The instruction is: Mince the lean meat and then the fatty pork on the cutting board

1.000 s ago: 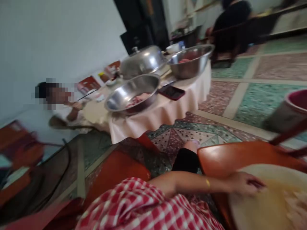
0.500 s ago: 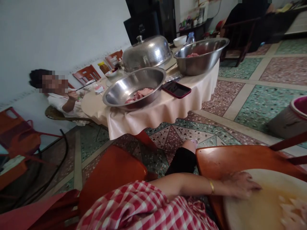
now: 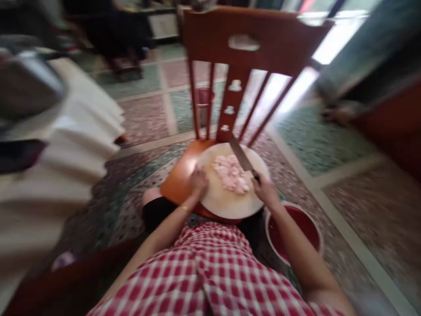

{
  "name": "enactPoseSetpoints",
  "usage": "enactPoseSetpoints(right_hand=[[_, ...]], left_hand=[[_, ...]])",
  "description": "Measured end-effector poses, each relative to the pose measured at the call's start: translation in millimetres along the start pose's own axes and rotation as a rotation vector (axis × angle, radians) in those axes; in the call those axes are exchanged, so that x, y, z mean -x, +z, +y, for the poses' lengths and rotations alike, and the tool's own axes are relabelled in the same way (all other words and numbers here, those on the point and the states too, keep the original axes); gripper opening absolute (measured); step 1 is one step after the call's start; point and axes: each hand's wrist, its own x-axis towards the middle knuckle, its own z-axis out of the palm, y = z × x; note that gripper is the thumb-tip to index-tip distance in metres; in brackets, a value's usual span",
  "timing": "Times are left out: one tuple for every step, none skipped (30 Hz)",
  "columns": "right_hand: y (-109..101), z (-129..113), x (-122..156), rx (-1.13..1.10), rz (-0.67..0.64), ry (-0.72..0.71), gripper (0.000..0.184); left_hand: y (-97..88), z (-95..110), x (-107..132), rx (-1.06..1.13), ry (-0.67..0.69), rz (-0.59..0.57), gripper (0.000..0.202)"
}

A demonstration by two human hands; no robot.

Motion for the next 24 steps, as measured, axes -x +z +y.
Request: enactPoseSetpoints(right_hand=[[-7,19,0,0.039,0.013,0.054,0.036],[-11,34,-4,0.073,0.015,0.084,0.037],[-11,44,-10,0.102,0.009,0.098,0.037],[-9,51,-18,0.123,-0.005,0.101,0.037],[-6,54,-26,0.14,-0.023,0.105,0.037],[-3,54,-35,0.155,-0.045,0.1,0.038],[-1,53,-43,0.166,-0.069,0.08,0.04],[1,49,-50,0.176,-0.094,0.038,0.041],[1,44,-57,0.184,-0.12,-0.022,0.042],[0,39,-64,0.187,-0.148,-0.096,0.042],[-2,34,-70,0.186,-0.178,-0.179,0.042],[-6,29,-75,0.179,-0.208,-0.261,0.041],[-10,26,-80,0.171,-0.237,-0.338,0.04],[-16,25,-82,0.165,-0.261,-0.401,0.038],[-21,26,-83,0.163,-0.281,-0.454,0.037],[-27,28,-82,0.167,-0.296,-0.496,0.036],[-33,33,-78,0.179,-0.307,-0.523,0.035],[-38,39,-72,0.196,-0.316,-0.538,0.034],[-43,45,-64,0.215,-0.325,-0.545,0.034],[-48,51,-55,0.231,-0.329,-0.542,0.034],[-52,56,-45,0.244,-0.326,-0.526,0.034],[-57,58,-34,0.248,-0.315,-0.493,0.033],[-63,58,-21,0.235,-0.294,-0.444,0.034],[-68,55,-8,0.212,-0.258,-0.363,0.035]], left_hand=[[18.8,2,-7,0.003,0.002,-0.018,0.043],[33.2,3,-11,-0.007,-0.011,-0.028,0.046],[42.6,2,-13,-0.031,-0.037,-0.027,0.05],[47.5,0,-12,-0.044,-0.034,-0.028,0.051],[48.9,-3,-10,-0.056,-0.033,-0.022,0.051],[48.2,-5,-8,-0.065,-0.031,-0.014,0.051],[46.6,-8,-6,-0.074,-0.03,-0.005,0.051],[45.1,-9,-5,-0.081,-0.031,0.004,0.051],[44.0,-10,-4,-0.086,-0.033,0.011,0.051],[43.6,-9,-4,-0.088,-0.033,0.016,0.051],[43.7,-9,-5,-0.087,-0.034,0.018,0.05],[44.1,-7,-5,-0.083,-0.034,0.019,0.05],[44.6,-6,-6,-0.075,-0.034,0.018,0.05],[45.0,-5,-6,-0.067,-0.034,0.019,0.049],[45.4,-4,-6,-0.058,-0.035,0.021,0.049],[45.8,-4,-6,-0.052,-0.038,0.027,0.048],[46.3,-5,-5,-0.047,-0.041,0.031,0.048],[46.9,-6,-5,-0.046,-0.043,0.033,0.047],[47.7,-7,-6,-0.047,-0.046,0.032,0.047],[48.6,-9,-6,-0.049,-0.048,0.031,0.047],[49.4,-10,-8,-0.051,-0.048,0.028,0.048],[49.7,-12,-9,-0.051,-0.044,0.025,0.048],[49.3,-12,-10,-0.047,-0.035,0.023,0.049],[47.9,-12,-11,-0.038,-0.019,0.021,0.048]])
